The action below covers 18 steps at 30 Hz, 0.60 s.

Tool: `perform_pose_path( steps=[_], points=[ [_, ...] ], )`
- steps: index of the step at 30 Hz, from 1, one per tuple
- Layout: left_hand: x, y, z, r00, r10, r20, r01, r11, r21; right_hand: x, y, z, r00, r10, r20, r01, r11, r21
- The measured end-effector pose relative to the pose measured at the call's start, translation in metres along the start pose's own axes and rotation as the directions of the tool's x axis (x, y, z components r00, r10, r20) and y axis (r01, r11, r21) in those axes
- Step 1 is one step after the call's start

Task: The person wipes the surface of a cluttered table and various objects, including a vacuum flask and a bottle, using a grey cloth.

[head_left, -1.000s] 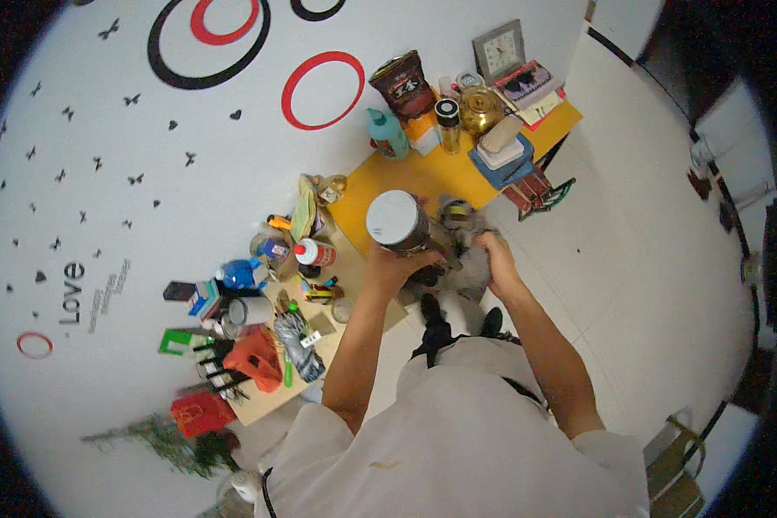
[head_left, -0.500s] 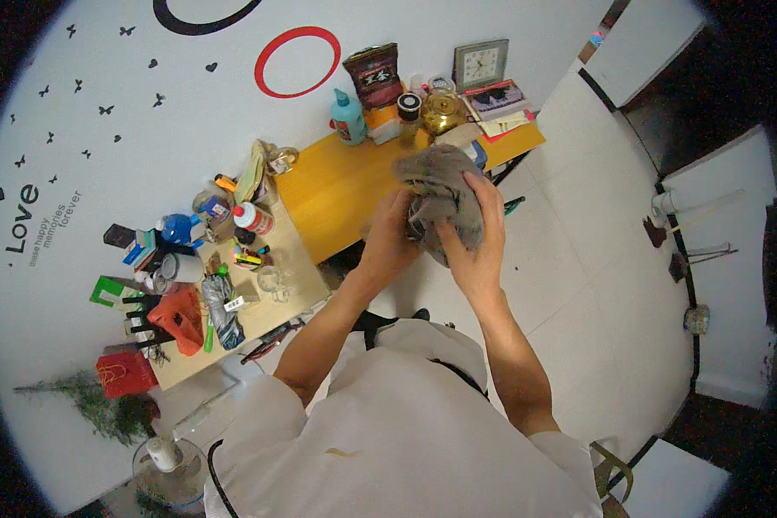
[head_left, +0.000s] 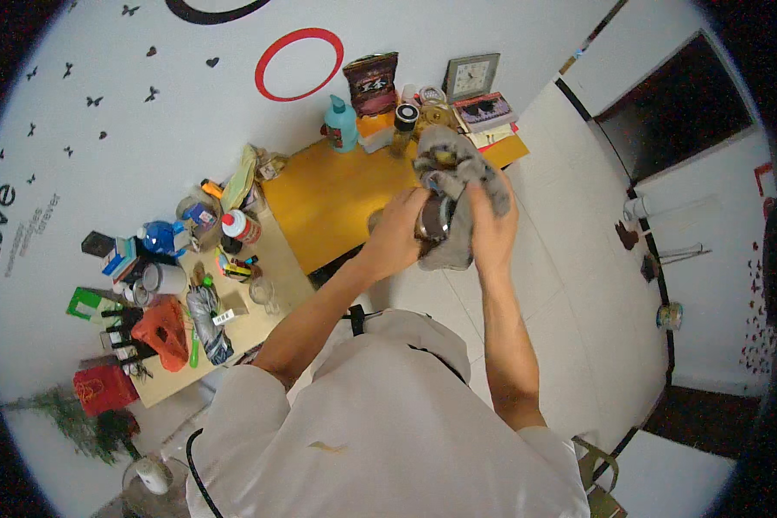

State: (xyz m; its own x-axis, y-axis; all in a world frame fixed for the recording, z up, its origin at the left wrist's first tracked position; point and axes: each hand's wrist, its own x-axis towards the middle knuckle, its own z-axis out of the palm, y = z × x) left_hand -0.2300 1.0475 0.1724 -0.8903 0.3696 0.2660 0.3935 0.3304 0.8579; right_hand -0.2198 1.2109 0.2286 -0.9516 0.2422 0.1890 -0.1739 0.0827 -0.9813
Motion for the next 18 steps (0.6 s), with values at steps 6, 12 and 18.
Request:
perform_pose_path(
  steps=[6, 12, 18],
  points=[
    [0.003, 0.002, -0.03, 0.953, -0.138, 0.27, 0.282, 0.732, -0.621, 0.021, 0.035, 0.007, 0.981, 0.192, -0.003, -0.169, 0.871, 0.461],
    [-0.01, -0.011, -0.008, 0.995, -0.083, 0.05, 0.093, 0.68, -0.727, 0.008, -0.013, 0.033, 0.997, 0.068, -0.041, -0.04, 0.881, 0.472],
    [-0.013, -0.009, 0.011, 0.949, -0.269, -0.166, 0.048, 0.642, -0.765, -0.031, 0.026, 0.039, 0.993, -0.088, -0.075, 0.079, 0.99, -0.117]
  ],
)
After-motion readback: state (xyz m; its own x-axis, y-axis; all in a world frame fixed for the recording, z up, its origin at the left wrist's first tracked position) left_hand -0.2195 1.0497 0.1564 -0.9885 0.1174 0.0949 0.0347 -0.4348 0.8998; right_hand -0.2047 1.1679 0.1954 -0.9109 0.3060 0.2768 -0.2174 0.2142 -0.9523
